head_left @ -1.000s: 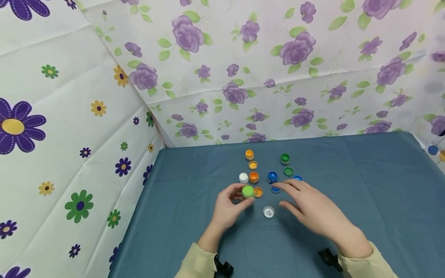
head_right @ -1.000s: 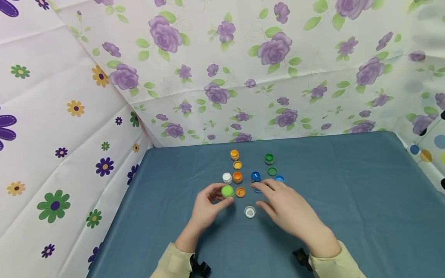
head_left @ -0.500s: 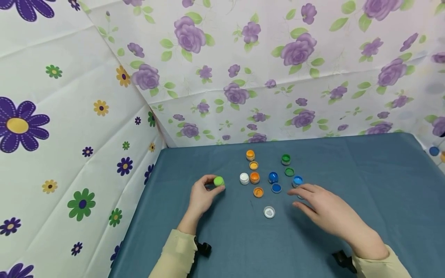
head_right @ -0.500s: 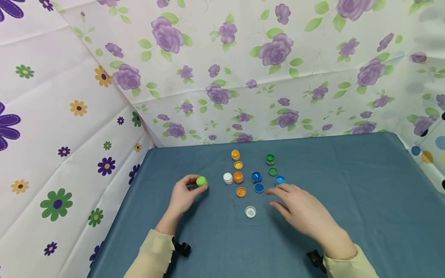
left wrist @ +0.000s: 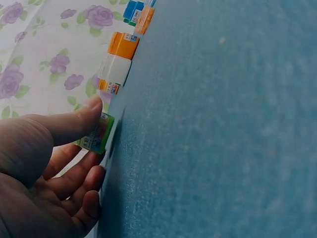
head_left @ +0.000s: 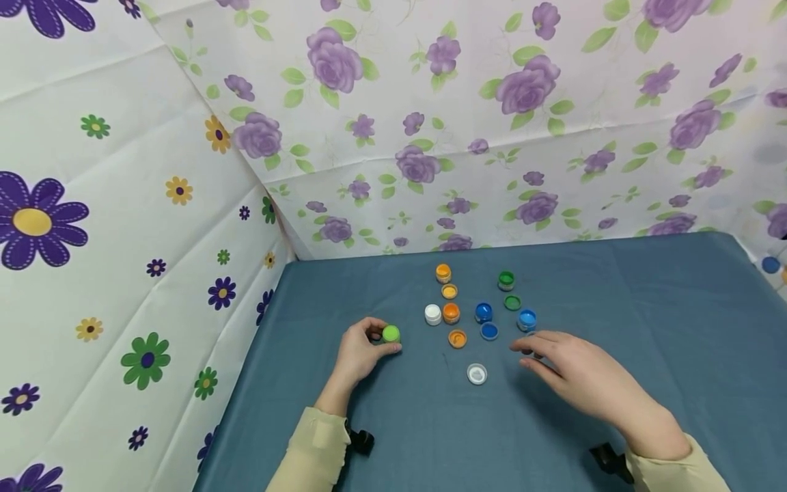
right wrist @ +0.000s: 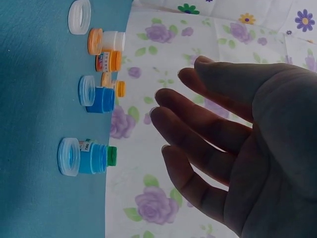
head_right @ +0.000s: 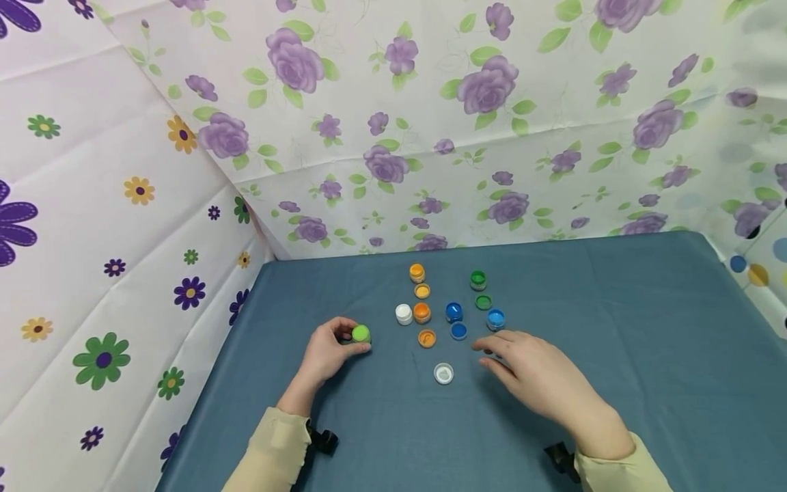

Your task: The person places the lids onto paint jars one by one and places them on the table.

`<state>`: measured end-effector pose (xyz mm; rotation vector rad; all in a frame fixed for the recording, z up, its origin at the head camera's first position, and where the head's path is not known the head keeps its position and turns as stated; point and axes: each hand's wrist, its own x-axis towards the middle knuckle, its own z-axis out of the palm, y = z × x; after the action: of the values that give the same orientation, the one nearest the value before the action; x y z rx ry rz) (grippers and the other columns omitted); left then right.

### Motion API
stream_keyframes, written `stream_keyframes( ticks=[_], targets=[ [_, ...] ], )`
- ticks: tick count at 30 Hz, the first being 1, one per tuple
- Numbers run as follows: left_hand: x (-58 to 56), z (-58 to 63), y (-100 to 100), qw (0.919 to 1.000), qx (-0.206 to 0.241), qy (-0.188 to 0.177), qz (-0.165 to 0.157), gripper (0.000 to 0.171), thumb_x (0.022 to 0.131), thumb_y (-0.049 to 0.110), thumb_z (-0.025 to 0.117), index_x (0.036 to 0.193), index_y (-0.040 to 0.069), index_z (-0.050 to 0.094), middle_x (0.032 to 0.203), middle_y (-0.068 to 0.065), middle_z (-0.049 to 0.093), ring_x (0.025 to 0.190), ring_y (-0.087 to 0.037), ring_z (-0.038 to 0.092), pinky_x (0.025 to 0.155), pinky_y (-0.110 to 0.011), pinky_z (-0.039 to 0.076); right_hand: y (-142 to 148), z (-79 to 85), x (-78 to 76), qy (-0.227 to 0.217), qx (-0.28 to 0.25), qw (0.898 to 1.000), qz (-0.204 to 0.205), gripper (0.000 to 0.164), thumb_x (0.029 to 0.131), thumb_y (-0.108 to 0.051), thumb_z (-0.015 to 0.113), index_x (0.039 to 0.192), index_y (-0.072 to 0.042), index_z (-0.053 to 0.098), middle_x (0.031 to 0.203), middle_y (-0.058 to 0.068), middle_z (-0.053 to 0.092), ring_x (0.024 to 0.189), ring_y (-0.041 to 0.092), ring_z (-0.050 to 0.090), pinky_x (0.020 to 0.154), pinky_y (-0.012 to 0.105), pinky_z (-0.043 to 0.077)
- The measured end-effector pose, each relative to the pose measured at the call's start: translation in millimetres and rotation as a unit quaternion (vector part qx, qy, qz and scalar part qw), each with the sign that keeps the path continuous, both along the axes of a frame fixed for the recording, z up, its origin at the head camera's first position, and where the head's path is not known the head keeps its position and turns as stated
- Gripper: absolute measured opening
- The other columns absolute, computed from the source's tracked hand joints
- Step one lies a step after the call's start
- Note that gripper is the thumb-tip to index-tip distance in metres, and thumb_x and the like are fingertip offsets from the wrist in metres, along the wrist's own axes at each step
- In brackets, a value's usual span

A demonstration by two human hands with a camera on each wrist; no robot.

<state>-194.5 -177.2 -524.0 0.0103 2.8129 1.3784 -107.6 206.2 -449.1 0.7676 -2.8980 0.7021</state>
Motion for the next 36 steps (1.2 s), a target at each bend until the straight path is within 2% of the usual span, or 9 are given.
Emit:
stream_keyframes(
  ticks=[10,22,27,32,36],
  targets=[
    [0.6,-0.7,-3,0.9993,-0.016,0.001,-0.033,0.047,0.081,0.004,0.095,0.123,0.008,0.076,0.107,-0.004,0.070,0.099,-0.024,0.063,0.091,-0.048,0.054,0,2.0,-1.6,-0.001,-0.004,1.000,0.000,0.024,0.103,-0.024,0.076,0.127,-0.026,0.077,0.118,-0.010,0.074,0.096,0.004,0.069,0.081,0.035,0.060],
    [0.2,-0.9,-1,0.9996,-0.016,0.002,-0.025,0.042,0.082,0.004,0.094,0.120,0.009,0.077,0.103,-0.004,0.068,0.096,-0.024,0.061,0.090,-0.047,0.052,3,2.7,-3.0,-0.012,-0.003,1.000,0.000,0.024,0.104,-0.023,0.075,0.127,-0.026,0.077,0.116,-0.013,0.074,0.096,0.004,0.069,0.081,0.036,0.060],
    [1.1,1.8,1,0.9987,-0.033,0.014,-0.036,0.058,0.080,0.010,0.097,0.132,0.007,0.072,0.114,-0.008,0.069,0.101,-0.027,0.062,0.091,-0.048,0.054,4,4.2,-3.5,-0.024,0.000,1.000,-0.002,0.024,0.104,-0.022,0.074,0.128,-0.025,0.077,0.116,-0.013,0.074,0.096,0.004,0.069,0.080,0.036,0.060],
    [3.0,7.7,13,0.9960,-0.063,0.043,-0.046,0.079,0.078,0.025,0.100,0.145,0.004,0.062,0.128,-0.016,0.066,0.115,-0.036,0.060,0.101,-0.054,0.051,6,3.8,-3.5,-0.026,0.000,1.000,-0.005,0.024,0.104,-0.022,0.074,0.128,-0.025,0.076,0.116,-0.013,0.074,0.096,0.005,0.069,0.080,0.036,0.060],
    [0.8,13.4,26,0.9957,-0.063,0.049,-0.048,0.082,0.080,0.026,0.099,0.148,0.005,0.060,0.137,-0.018,0.063,0.128,-0.039,0.055,0.109,-0.057,0.046,6,2.8,-3.6,-0.027,0.000,1.000,-0.004,0.024,0.104,-0.022,0.074,0.128,-0.025,0.076,0.116,-0.014,0.073,0.097,0.004,0.069,0.081,0.036,0.059]
  ],
)
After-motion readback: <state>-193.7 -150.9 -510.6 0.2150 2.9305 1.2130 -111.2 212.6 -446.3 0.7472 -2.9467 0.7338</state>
